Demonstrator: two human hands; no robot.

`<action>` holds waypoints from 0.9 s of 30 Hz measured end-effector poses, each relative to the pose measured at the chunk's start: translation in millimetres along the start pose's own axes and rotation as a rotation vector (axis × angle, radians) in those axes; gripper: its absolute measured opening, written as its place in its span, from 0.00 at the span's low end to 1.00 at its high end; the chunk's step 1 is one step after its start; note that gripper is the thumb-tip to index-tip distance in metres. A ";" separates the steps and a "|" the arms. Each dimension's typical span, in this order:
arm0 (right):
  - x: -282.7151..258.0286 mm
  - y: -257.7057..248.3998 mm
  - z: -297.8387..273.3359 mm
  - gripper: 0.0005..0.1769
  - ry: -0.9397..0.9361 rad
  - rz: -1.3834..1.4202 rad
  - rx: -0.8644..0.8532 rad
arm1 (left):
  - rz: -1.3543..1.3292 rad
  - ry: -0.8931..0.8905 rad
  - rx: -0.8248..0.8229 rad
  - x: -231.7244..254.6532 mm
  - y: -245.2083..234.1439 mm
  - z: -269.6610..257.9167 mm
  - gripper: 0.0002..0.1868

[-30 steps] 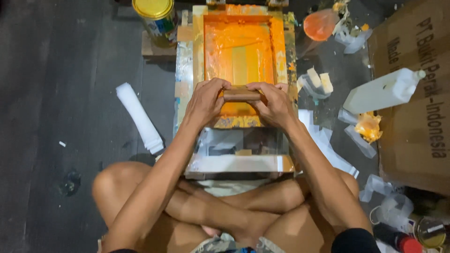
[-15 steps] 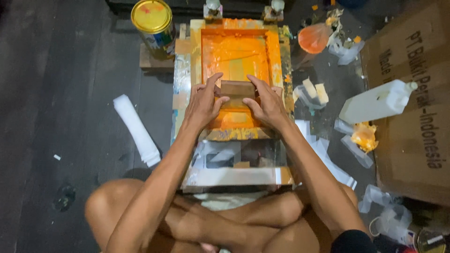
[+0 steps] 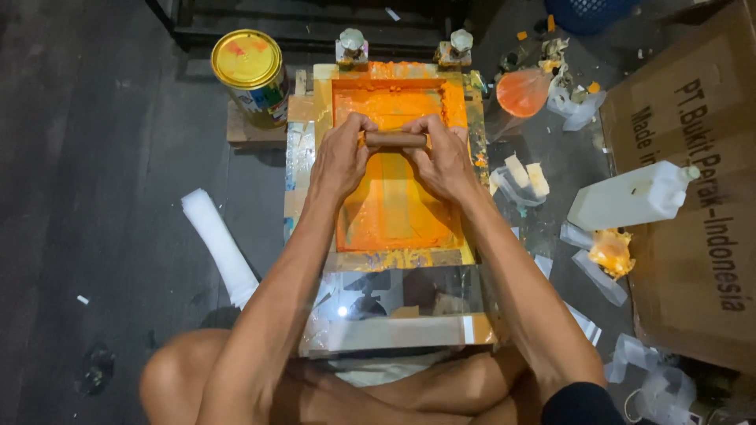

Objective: The person sits cross-legged on the floor and uses a squeegee to spread orange ink across a screen printing frame. They repeatedly pull the ink across the mesh, place a white strip of material underneath the frame, and then lift the frame to reveal the printed item.

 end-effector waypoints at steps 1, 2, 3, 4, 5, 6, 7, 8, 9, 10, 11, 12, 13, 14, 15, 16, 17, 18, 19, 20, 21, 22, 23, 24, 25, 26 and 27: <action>2.4 0.6 -9.2 0.15 0.002 0.003 -0.002 | 0.001 -0.004 -0.002 -2.5 1.2 -5.5 0.17; 4.6 1.7 -19.2 0.16 0.009 -0.001 -0.039 | 0.025 0.033 -0.019 -4.0 3.1 -12.0 0.18; 5.2 3.4 -32.2 0.17 0.021 -0.001 -0.076 | 0.051 0.068 -0.042 -5.2 5.2 -21.2 0.19; -5.8 -1.3 -40.6 0.17 0.028 0.005 -0.078 | 0.052 0.062 -0.048 0.0 2.6 -33.2 0.19; -17.1 -5.6 -49.2 0.17 0.013 0.003 -0.080 | 0.065 0.073 -0.064 5.2 0.4 -45.6 0.19; -28.5 -10.1 -58.1 0.17 -0.001 0.002 -0.081 | 0.078 0.085 -0.080 10.5 -1.6 -58.3 0.19; -39.0 -13.7 -69.0 0.17 0.006 0.008 -0.086 | 0.078 0.077 -0.086 6.8 0.2 -69.5 0.19; -50.0 -17.8 -79.5 0.17 0.002 0.030 -0.075 | 0.101 0.080 -0.119 3.4 2.2 -80.9 0.19; -59.4 -22.5 -85.9 0.17 -0.007 0.048 -0.060 | 0.125 0.090 -0.148 0.0 3.0 -87.7 0.20; -64.0 -24.1 -92.4 0.17 -0.005 0.049 -0.060 | 0.125 0.090 -0.150 3.6 1.5 -98.0 0.20; -68.5 -25.5 -98.2 0.17 -0.036 0.033 -0.065 | 0.108 0.077 -0.162 6.7 0.2 -107.6 0.20; -72.7 -26.9 -103.6 0.18 -0.067 0.017 -0.069 | 0.091 0.064 -0.174 9.8 -1.3 -116.7 0.19; -76.9 -28.7 -107.2 0.18 -0.068 0.017 -0.068 | 0.092 0.065 -0.173 12.7 -1.7 -121.5 0.19; -80.6 -30.2 -110.0 0.17 -0.068 0.037 -0.073 | 0.046 0.045 -0.193 14.9 -2.1 -125.4 0.18; -83.2 -31.3 -111.0 0.17 -0.070 0.058 -0.078 | 0.000 0.026 -0.211 16.5 -2.5 -127.7 0.16; -77.7 -28.0 -112.6 0.17 -0.075 0.057 -0.078 | 0.001 0.027 -0.206 15.9 -1.6 -128.3 0.16; -70.9 -24.9 -113.9 0.19 -0.044 0.075 -0.075 | -0.012 0.015 -0.188 14.9 -0.8 -127.4 0.19; -63.1 -21.4 -114.4 0.20 -0.014 0.093 -0.072 | -0.024 0.002 -0.170 13.4 0.3 -125.5 0.22; -64.9 -20.8 -109.2 0.20 -0.015 0.092 -0.072 | -0.024 0.003 -0.169 10.8 2.0 -122.9 0.22; -65.3 -19.0 -103.4 0.25 0.021 0.100 -0.110 | 0.011 -0.008 -0.176 7.3 3.9 -119.3 0.26; -65.0 -16.9 -96.2 0.30 0.057 0.106 -0.147 | 0.046 -0.016 -0.182 3.3 5.5 -113.9 0.30; -59.7 -13.5 -87.8 0.30 0.055 0.104 -0.145 | 0.047 -0.014 -0.181 1.3 5.9 -104.7 0.30; -53.7 -10.8 -80.8 0.31 0.064 0.086 -0.144 | 0.094 -0.020 -0.161 -0.7 7.8 -96.4 0.32; -47.3 -8.1 -73.8 0.33 0.073 0.068 -0.143 | 0.141 -0.027 -0.141 -2.8 10.0 -88.0 0.34; -35.5 -3.1 -65.4 0.33 0.075 0.066 -0.143 | 0.140 -0.025 -0.143 1.2 7.5 -78.6 0.34; -24.5 1.2 -56.8 0.34 0.048 0.043 -0.125 | 0.122 -0.036 -0.097 5.4 4.0 -69.2 0.33; -13.5 4.8 -46.8 0.35 0.017 0.020 -0.105 | 0.104 -0.046 -0.048 10.2 -0.4 -58.9 0.33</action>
Point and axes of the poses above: each hand's wrist, its own z-axis towards the middle knuckle, its own y-axis out of the palm, x = y × z, the point moved 2 cm from there along z, towards the middle knuckle, and after that the axes turned 9 degrees about -y, right-handed, at the moved point
